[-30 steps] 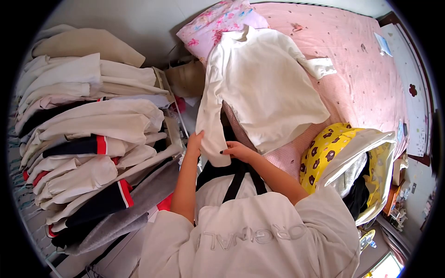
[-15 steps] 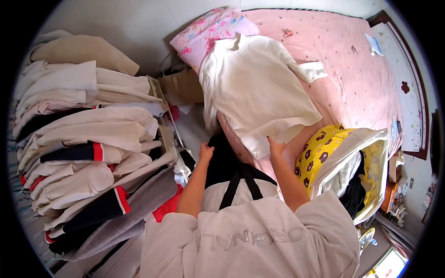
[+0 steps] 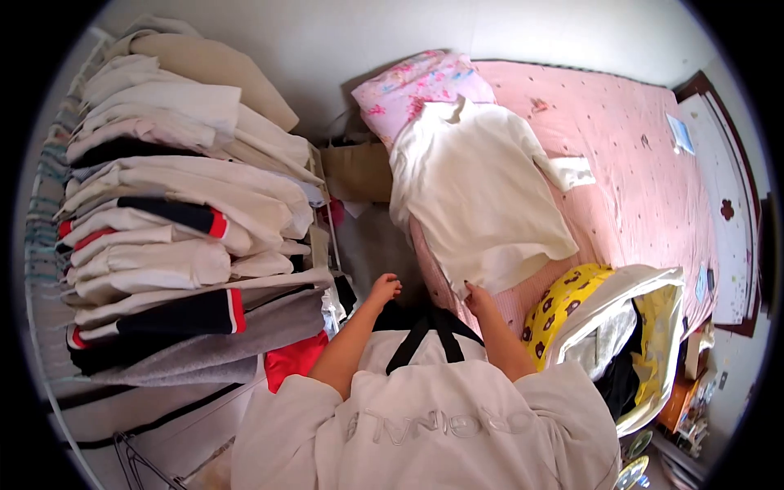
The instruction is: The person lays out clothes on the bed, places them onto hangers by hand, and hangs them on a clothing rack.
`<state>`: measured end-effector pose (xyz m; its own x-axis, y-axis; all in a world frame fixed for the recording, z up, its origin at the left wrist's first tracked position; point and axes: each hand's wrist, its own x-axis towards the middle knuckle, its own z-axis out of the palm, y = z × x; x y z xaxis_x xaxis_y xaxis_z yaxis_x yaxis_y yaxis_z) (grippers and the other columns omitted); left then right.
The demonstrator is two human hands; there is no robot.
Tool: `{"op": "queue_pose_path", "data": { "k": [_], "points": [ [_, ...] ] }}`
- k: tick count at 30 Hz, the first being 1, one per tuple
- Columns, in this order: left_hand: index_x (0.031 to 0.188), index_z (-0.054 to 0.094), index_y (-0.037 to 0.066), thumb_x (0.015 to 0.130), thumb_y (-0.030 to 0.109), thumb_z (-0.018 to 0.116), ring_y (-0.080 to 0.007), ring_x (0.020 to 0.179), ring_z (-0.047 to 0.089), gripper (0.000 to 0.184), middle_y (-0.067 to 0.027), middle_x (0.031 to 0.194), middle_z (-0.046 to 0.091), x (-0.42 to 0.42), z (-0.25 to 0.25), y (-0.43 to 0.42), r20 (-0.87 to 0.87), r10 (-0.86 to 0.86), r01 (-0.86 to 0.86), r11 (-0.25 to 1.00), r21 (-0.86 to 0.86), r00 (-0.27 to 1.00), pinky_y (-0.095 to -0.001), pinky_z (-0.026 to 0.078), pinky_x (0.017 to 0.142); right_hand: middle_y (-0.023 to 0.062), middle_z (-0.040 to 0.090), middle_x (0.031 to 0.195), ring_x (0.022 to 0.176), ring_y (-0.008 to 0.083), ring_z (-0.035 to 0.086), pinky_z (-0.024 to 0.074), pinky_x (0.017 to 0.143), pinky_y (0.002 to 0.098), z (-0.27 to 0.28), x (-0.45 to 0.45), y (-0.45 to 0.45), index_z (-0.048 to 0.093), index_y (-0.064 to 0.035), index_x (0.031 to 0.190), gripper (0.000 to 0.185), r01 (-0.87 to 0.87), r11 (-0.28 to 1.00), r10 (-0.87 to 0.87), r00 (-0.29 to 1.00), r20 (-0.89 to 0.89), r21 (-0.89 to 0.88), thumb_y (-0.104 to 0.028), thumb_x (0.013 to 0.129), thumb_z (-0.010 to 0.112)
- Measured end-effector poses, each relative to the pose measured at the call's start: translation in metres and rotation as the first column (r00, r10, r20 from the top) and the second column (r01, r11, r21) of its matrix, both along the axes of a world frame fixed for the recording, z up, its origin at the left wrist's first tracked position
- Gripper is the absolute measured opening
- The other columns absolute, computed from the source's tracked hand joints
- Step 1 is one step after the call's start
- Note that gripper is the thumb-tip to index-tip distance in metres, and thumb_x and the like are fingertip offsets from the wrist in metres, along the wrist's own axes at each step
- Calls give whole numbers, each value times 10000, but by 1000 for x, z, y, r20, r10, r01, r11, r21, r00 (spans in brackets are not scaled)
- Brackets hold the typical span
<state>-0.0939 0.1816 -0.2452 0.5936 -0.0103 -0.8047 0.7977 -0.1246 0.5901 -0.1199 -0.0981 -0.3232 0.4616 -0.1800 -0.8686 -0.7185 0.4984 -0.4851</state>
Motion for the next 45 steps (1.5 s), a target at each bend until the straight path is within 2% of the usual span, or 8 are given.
{"op": "queue_pose_path", "data": {
  "k": [6,9,15,18,26,35,42,45],
  "points": [
    [1032,514,82,782,161,545,-119,661,567,264,-49,816,603,-9,3,6,92,96,-94,995,-31,991,-233,423,522,69,563,699,632,217,538,429,532,359,16,-21,-1,581,-31,866,282,-512,761,520,848,-98,-399,-287,747,576],
    [1006,539,53,773,152,563,-147,701,584,255,-69,815,613,-29,-26,14,277,112,-78,988,-132,954,-265,459,596,101,581,744,662,245,557,441,566,377,7,-31,-3,594,-28,863,287,-743,461,714,635,-294,-485,-282,731,574],
    [1059,531,31,787,158,540,-252,880,578,300,-139,955,599,-110,96,45,666,1,-250,927,278,746,-337,443,780,165,618,834,724,302,594,464,634,412,9,-19,15,619,-22,858,300,-791,-331,856,-23,-516,-515,-271,699,571],
    [1070,529,34,785,173,543,-297,931,552,317,-158,987,586,-164,151,67,768,-68,-438,788,433,637,-362,427,810,210,599,764,754,363,581,462,680,434,73,-21,80,623,-37,738,239,-499,-269,960,-67,-272,-824,-264,697,559],
    [1058,528,31,785,127,557,-243,931,568,292,-129,986,590,-291,196,95,771,188,-694,596,403,609,-310,436,797,181,593,736,689,312,586,449,622,379,192,-71,245,586,-8,843,230,-497,-235,727,-660,189,-835,-210,734,570],
    [1077,499,10,778,138,554,-303,1047,492,330,-170,1103,533,-335,198,97,823,317,-818,507,272,471,-367,383,867,115,592,856,769,190,582,459,681,277,445,-223,380,551,-17,956,252,-812,62,128,-571,811,-581,-136,740,604],
    [1171,435,5,811,182,527,-283,1106,445,412,-163,1183,482,-333,212,91,830,298,-793,555,251,472,-368,352,902,131,585,839,617,205,571,444,565,272,555,-306,427,520,21,883,290,-656,194,63,-734,676,-730,-206,737,626],
    [1177,429,5,821,188,514,-282,1115,437,409,-161,1198,471,-341,209,85,852,304,-811,545,212,427,-363,346,913,142,585,692,646,271,566,432,588,351,565,-313,433,552,39,752,259,-706,-158,73,-706,705,-691,-215,715,593]
  ]
}}
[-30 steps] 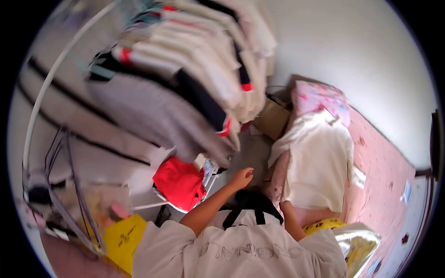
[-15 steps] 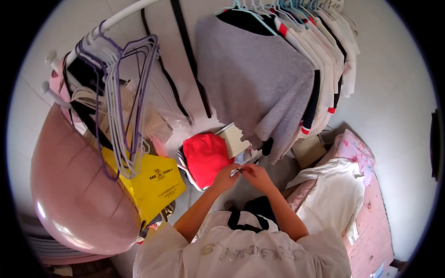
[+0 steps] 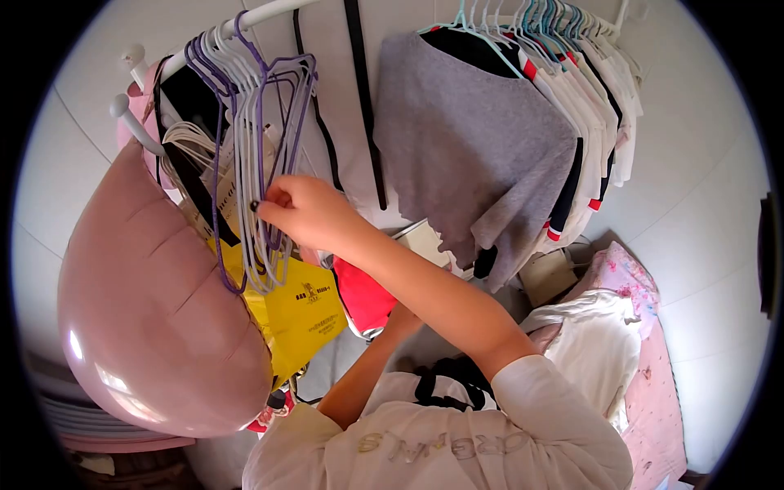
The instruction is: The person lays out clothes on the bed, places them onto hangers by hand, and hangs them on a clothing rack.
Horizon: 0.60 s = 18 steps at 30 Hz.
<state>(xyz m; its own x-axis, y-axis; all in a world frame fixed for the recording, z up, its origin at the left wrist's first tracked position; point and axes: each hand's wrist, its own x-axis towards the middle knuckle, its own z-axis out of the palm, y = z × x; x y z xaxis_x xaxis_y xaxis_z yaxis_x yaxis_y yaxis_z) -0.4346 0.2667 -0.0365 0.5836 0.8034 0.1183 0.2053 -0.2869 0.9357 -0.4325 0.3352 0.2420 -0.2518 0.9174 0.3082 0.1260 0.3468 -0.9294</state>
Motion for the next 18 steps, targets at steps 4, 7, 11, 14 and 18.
{"op": "queue_pose_path", "data": {
  "k": [4,7,11,14,18],
  "points": [
    [1202,419,30,799,220,570,-258,1143,403,471,-132,1244,427,-2,-12,2,-6,-56,56,998,-23,998,-359,321,941,122,568,603,551,249,547,421,534,341,-15,-6,9,562,24,722,218,50,998,-47,996,-76,38,-193,725,584],
    [1228,408,55,774,250,630,-236,1169,371,541,-103,1285,386,-3,-29,8,-13,-125,124,991,-51,992,-357,298,966,95,554,609,549,183,530,411,521,301,-16,0,8,549,19,753,188,76,997,-72,991,-117,28,-167,748,573],
    [1084,502,27,803,158,519,-308,961,542,310,-171,1033,568,4,-42,8,-31,-42,44,997,67,999,-361,427,794,69,567,705,600,115,528,423,547,247,-17,12,17,504,30,839,162,46,999,-51,971,-234,-28,-127,807,526],
    [1044,519,23,794,135,528,-296,886,577,274,-161,955,597,9,-50,9,-31,-60,62,995,76,998,-348,451,743,98,583,769,618,137,558,447,579,259,-7,29,10,480,35,902,161,173,985,-167,952,-256,0,-111,838,461],
    [1029,526,22,786,123,545,-252,842,603,264,-138,898,617,18,-45,7,6,-85,84,996,32,996,-320,466,714,103,582,828,583,135,561,445,580,253,5,55,4,471,38,952,172,294,956,-278,910,-308,7,-83,871,380]
  ]
}}
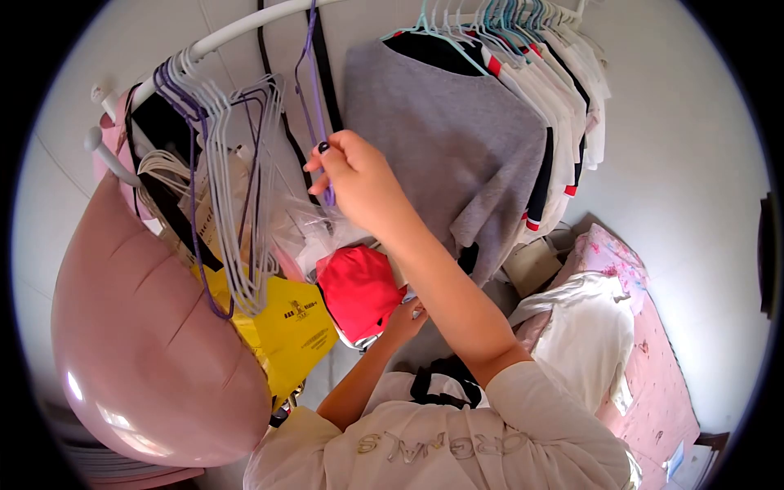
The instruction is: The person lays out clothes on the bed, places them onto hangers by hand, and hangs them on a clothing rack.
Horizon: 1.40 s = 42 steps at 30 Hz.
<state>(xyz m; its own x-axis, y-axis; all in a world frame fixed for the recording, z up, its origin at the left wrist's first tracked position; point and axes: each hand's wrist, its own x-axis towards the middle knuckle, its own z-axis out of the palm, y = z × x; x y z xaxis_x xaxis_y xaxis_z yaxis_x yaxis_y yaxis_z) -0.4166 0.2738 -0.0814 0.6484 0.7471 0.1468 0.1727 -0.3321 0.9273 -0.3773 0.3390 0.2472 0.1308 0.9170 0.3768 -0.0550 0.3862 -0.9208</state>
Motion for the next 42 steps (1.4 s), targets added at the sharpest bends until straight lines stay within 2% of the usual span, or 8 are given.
{"op": "queue_pose_path", "data": {
  "k": [10,13,19,23,31,33,37,42],
  "points": [
    [1085,491,28,810,118,539,-196,825,607,294,-99,878,619,22,2,-1,26,-20,23,993,-112,999,-307,467,720,84,562,893,648,106,535,439,620,233,-29,89,-68,451,13,1021,186,213,974,-221,969,110,81,-31,862,365],
    [1169,410,34,820,111,527,-199,958,547,376,-108,1053,551,31,3,4,264,84,-12,964,-266,961,-312,436,790,58,581,820,673,130,536,427,605,253,-67,142,-117,501,-42,1009,208,622,765,-635,681,366,168,-36,812,432],
    [1249,261,-57,817,109,521,-335,1199,274,531,-227,1301,256,59,86,3,437,326,-479,823,305,838,-408,234,986,-3,466,545,515,45,400,313,462,200,-159,237,-254,552,6,676,104,854,514,-785,505,360,-77,6,679,448],
    [1270,225,-71,781,236,596,-398,1185,273,686,-256,1284,284,85,79,1,155,29,-124,752,647,987,-470,219,970,20,456,490,463,67,397,305,431,213,-195,266,-347,523,36,617,111,906,400,-782,415,464,-137,28,633,413],
    [1167,435,0,807,245,567,-302,974,484,455,-153,1049,533,187,47,-49,-42,-583,558,752,351,812,-389,348,848,46,402,441,426,92,374,281,414,250,-206,312,-447,515,28,579,76,919,246,-772,379,511,-309,-45,596,500],
    [965,562,33,844,193,518,-220,662,543,205,-87,723,574,211,49,-64,-90,-639,644,746,169,764,-318,413,625,45,386,430,420,94,367,276,411,249,-206,330,-458,515,22,573,66,941,187,-790,315,525,-281,-41,592,507],
    [856,588,28,859,172,490,-186,493,504,174,-78,578,519,255,38,-82,-119,-705,694,709,-120,699,-275,390,488,101,572,698,587,219,516,420,558,324,-215,363,-464,589,-12,679,81,999,0,-641,-28,767,37,-57,637,538],
    [870,584,20,845,164,506,-265,572,551,166,-142,654,556,297,32,-100,-154,-698,712,699,67,700,-301,417,531,71,576,975,973,286,503,367,881,401,-237,383,-463,591,-56,891,248,999,20,-581,40,813,-35,-186,685,633]
  ]
}}
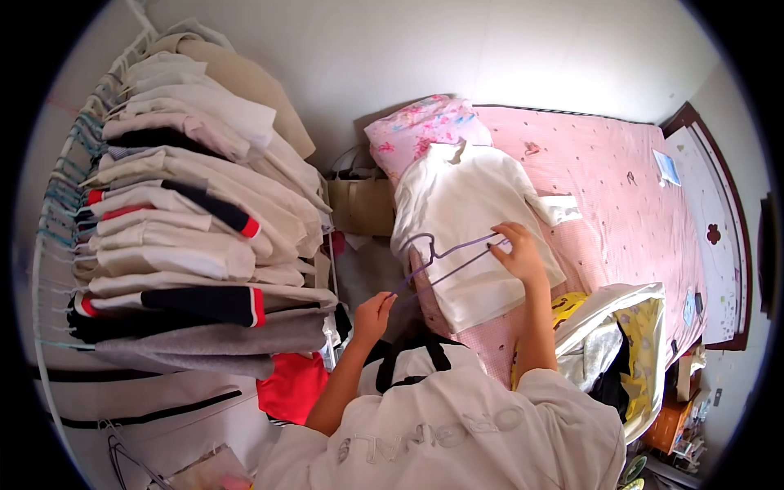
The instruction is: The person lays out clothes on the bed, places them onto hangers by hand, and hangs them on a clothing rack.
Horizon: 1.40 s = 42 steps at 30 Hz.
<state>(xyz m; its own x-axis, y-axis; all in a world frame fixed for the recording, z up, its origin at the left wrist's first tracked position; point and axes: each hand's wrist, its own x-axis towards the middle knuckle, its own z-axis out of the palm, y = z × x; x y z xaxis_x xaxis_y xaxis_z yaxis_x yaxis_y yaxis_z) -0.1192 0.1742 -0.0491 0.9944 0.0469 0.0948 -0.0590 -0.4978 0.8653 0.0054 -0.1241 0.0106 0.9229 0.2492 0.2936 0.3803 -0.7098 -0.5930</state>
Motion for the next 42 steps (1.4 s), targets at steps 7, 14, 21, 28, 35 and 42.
{"op": "queue_pose_path", "data": {
  "k": [7,14,21,28,35,42],
  "points": [
    [854,600,6,846,170,509,-175,583,551,188,-90,650,582,67,-2,7,-133,-141,129,987,-97,981,-271,423,559,45,567,777,793,227,528,294,916,476,-27,18,-7,587,-78,796,259,120,992,-120,993,-1,-25,-288,673,674],
    [892,602,6,833,155,545,-60,624,509,171,2,667,560,157,-88,-7,-345,-268,78,876,-476,900,-199,406,563,24,499,604,643,206,487,303,770,369,-53,60,-30,553,-73,626,261,401,914,-394,913,106,-54,-268,604,725],
    [1054,559,43,776,116,540,-232,688,575,288,-133,773,593,276,-123,-12,-109,-130,137,989,61,986,-321,454,620,26,521,618,687,208,493,287,796,391,-54,135,-62,568,-71,617,265,547,823,-522,834,178,-151,-279,595,731],
    [1255,387,137,770,159,531,-316,826,562,506,-153,867,575,407,-137,-47,-325,-291,413,807,421,900,-418,450,684,7,519,616,687,200,496,283,841,417,-58,199,-74,588,-74,634,255,633,763,-581,759,294,-129,-279,591,734],
    [1314,293,189,786,197,504,-328,808,570,569,-170,899,571,427,-145,-60,-358,-311,465,715,523,880,-435,460,672,-2,498,613,666,186,486,279,830,402,-93,219,-81,579,-81,638,244,658,737,-610,746,269,-153,-241,569,750],
    [1293,328,188,771,184,488,-358,701,582,545,-177,758,600,478,-156,-87,-391,-231,438,667,603,891,-457,455,605,-4,502,613,658,170,488,282,812,385,-75,254,-102,576,-85,646,220,717,683,-643,680,352,-137,-227,591,735]
  ]
}}
